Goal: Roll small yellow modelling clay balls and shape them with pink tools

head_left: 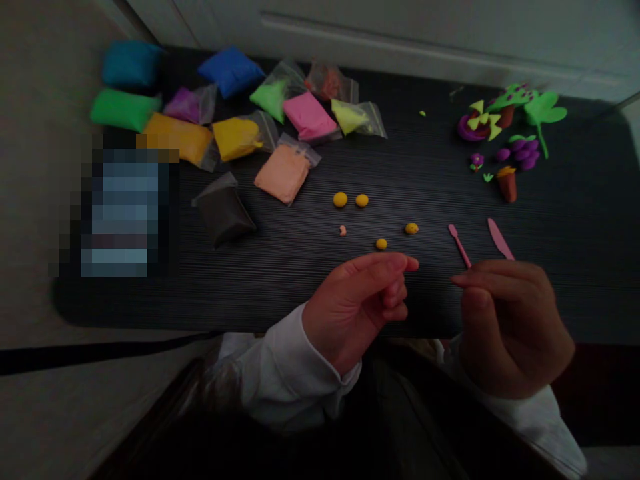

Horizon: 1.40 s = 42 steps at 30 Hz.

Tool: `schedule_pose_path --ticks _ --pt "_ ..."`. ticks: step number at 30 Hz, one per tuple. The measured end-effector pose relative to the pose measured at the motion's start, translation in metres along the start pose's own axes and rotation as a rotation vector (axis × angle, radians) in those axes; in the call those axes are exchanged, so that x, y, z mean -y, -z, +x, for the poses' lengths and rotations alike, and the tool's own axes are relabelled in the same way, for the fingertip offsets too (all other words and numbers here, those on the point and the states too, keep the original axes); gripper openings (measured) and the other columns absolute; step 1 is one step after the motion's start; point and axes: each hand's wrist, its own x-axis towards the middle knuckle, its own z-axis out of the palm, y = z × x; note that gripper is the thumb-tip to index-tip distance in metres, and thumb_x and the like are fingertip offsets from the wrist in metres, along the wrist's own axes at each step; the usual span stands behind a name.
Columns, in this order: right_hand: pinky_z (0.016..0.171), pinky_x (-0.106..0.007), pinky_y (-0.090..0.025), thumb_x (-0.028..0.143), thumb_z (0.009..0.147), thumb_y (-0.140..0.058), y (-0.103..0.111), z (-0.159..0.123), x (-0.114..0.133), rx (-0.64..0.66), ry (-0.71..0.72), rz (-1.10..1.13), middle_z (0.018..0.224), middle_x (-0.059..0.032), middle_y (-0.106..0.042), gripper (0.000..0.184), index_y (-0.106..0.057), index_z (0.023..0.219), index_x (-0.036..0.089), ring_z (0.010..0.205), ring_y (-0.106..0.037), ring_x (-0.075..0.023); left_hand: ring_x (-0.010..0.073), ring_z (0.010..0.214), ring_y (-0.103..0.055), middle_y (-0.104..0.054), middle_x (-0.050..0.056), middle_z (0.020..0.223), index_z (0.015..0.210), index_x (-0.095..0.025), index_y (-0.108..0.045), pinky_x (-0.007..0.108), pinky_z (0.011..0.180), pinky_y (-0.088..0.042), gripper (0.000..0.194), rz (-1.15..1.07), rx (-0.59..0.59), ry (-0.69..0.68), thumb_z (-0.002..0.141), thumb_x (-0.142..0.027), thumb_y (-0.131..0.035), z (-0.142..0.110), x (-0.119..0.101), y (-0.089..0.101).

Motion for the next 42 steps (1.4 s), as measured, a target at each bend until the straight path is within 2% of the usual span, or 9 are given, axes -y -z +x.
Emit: schedule_pose_path --ticks 6,11,16,21,28,33,42 --pt "0.063 -0.033 -0.045 0.008 0.070 -0.060 0.000 0.004 0.008 0.105 0.005 -0.023 0.077 -0.0020 -0.063 0.023 -0.063 0.089 0.020 0.070 -0.056 -0.0161 0.0046 0.052 -0.034 -0.039 -0.004 0.054 0.069 -0.013 -0.064 0.017 0.048 -0.029 0.012 0.013 -0.002 0.008 0.073 -0.025 -0.062 0.000 0.000 -0.001" --pt "0.062 -0.033 -0.045 0.008 0.069 -0.063 0.000 0.005 0.012 0.119 -0.018 -0.045 0.078 -0.0024 -0.062 0.023 -0.063 0.089 0.019 0.071 -0.056 -0.0155 0.0048 0.052 -0.034 -0.039 -0.004 0.054 0.071 -0.014 -0.066 0.017 0.048 -0.029 0.012 0.023 -0.003 0.002 0.072 -0.026 -0.063 0.000 0.002 0.000" --pt "0.061 -0.033 -0.046 0.008 0.068 -0.065 0.001 0.012 0.015 0.158 0.056 -0.104 0.078 -0.0023 -0.061 0.025 -0.062 0.090 0.020 0.071 -0.056 -0.0154 0.0048 0.052 -0.035 -0.040 -0.004 0.053 0.073 -0.014 -0.067 0.018 0.051 -0.031 0.012 0.061 -0.024 -0.020 0.072 -0.025 -0.063 0.001 0.005 0.002" --pt "0.065 -0.035 -0.048 0.012 0.066 -0.068 -0.002 0.014 0.019 0.169 0.079 -0.174 0.079 -0.0022 -0.062 0.026 -0.063 0.089 0.021 0.072 -0.057 -0.0165 0.0051 0.053 -0.039 -0.045 -0.003 0.054 0.067 -0.014 -0.066 0.019 0.052 -0.032 0.013 0.124 -0.082 -0.052 0.070 -0.026 -0.065 0.001 0.008 0.002" --pt "0.067 -0.036 -0.048 0.011 0.065 -0.068 -0.005 0.010 0.017 0.156 0.002 -0.214 0.079 -0.0022 -0.064 0.028 -0.065 0.090 0.023 0.074 -0.060 -0.0183 0.0062 0.052 -0.038 -0.045 -0.003 0.052 0.058 -0.014 -0.062 0.022 0.053 -0.031 0.017 0.157 -0.117 -0.077 0.070 -0.025 -0.065 0.001 0.009 0.001" --pt "0.067 -0.036 -0.048 0.011 0.065 -0.069 -0.003 0.008 0.014 0.163 -0.014 -0.212 0.080 -0.0022 -0.065 0.029 -0.065 0.091 0.024 0.074 -0.060 -0.0189 0.0072 0.053 -0.036 -0.044 -0.002 0.053 0.051 -0.013 -0.056 0.023 0.053 -0.030 0.028 0.204 -0.105 -0.090 0.074 -0.030 -0.061 0.000 0.007 -0.001" --pt "0.070 -0.035 -0.048 0.010 0.067 -0.068 -0.006 0.008 0.007 0.138 -0.097 -0.101 0.080 -0.0024 -0.064 0.025 -0.066 0.089 0.022 0.075 -0.059 -0.0166 0.0067 0.054 -0.034 -0.047 -0.002 0.058 0.055 -0.013 -0.057 0.023 0.051 -0.027 0.029 0.238 -0.072 -0.100 0.079 -0.029 -0.054 -0.002 0.007 -0.001"
